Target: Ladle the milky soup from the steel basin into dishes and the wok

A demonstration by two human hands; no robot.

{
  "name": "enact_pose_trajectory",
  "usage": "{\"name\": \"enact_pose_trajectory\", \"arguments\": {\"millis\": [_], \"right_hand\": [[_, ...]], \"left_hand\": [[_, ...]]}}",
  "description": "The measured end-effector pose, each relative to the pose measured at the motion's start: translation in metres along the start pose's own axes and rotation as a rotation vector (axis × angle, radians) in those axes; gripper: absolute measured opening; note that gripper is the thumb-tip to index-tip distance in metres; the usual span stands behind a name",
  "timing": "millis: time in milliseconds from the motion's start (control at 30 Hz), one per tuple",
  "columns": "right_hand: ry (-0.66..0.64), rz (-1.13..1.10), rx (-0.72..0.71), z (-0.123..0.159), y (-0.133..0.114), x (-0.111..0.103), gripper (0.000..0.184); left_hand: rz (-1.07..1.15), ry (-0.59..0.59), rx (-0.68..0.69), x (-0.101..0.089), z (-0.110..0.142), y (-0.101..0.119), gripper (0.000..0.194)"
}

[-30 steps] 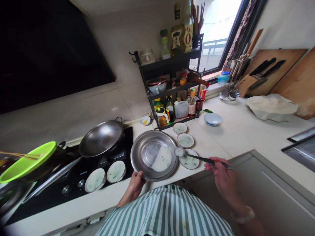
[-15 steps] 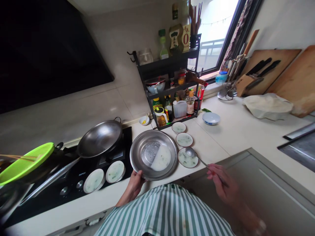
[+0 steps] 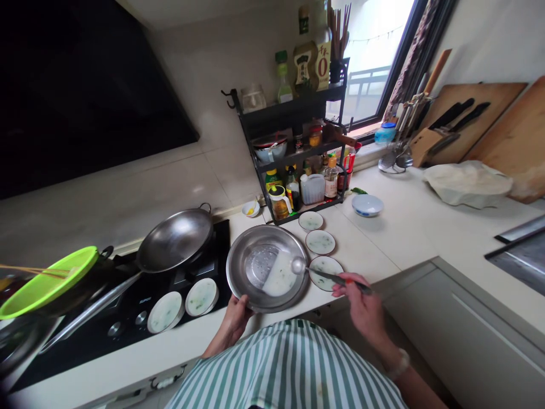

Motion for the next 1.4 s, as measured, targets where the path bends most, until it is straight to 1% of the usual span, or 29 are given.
{"name": "enact_pose_trajectory", "arguments": {"millis": [100,200,300,367,500,700,867,1233,1400], "right_hand": [[-0.145,0.064,-0.066,0.003,0.003,0.024,0.025],[-0.212,0.068,-0.144,0.004,0.003,0.040,0.025],[-0.245,0.087,-0.167,0.004,0.004,0.046,0.027],[-0.241,0.100,-0.127,0.003,0.006,0.046,0.029],[-0.176,0.089,-0.003,-0.002,0.015,0.041,0.033],[-0.125,-0.060,0.129,-0.009,0.031,0.037,0.036],[-0.086,-0.143,0.150,-0.010,0.039,0.036,0.037],[-0.083,-0.183,0.174,-0.011,0.040,0.035,0.034],[-0.073,-0.210,0.189,-0.011,0.040,0.034,0.033]], "left_hand": [[-0.009,-0.001,-0.006,0.001,0.001,0.001,0.027],[-0.006,0.001,-0.008,0.002,0.002,0.001,0.028],[-0.002,0.011,-0.009,0.003,0.002,0.002,0.028],[-0.002,0.014,-0.016,0.003,0.002,0.001,0.028],[0.002,0.016,-0.017,0.001,0.001,0.000,0.029],[-0.003,0.007,-0.009,0.000,-0.001,-0.001,0.031],[-0.001,0.028,-0.015,0.000,0.000,0.000,0.027],[-0.005,0.031,-0.025,0.002,0.002,0.003,0.028],[-0.012,0.028,-0.025,0.001,0.000,0.001,0.027]]}}
Point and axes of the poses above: each hand's wrist, its own z-axis away from the middle knuckle, its own x-axis out of the palm, y = z × x, the point moved 3 cm from there along -z, towards the middle knuckle, and after that the axes turned 9 degrees about z, right-handed, at the moved point
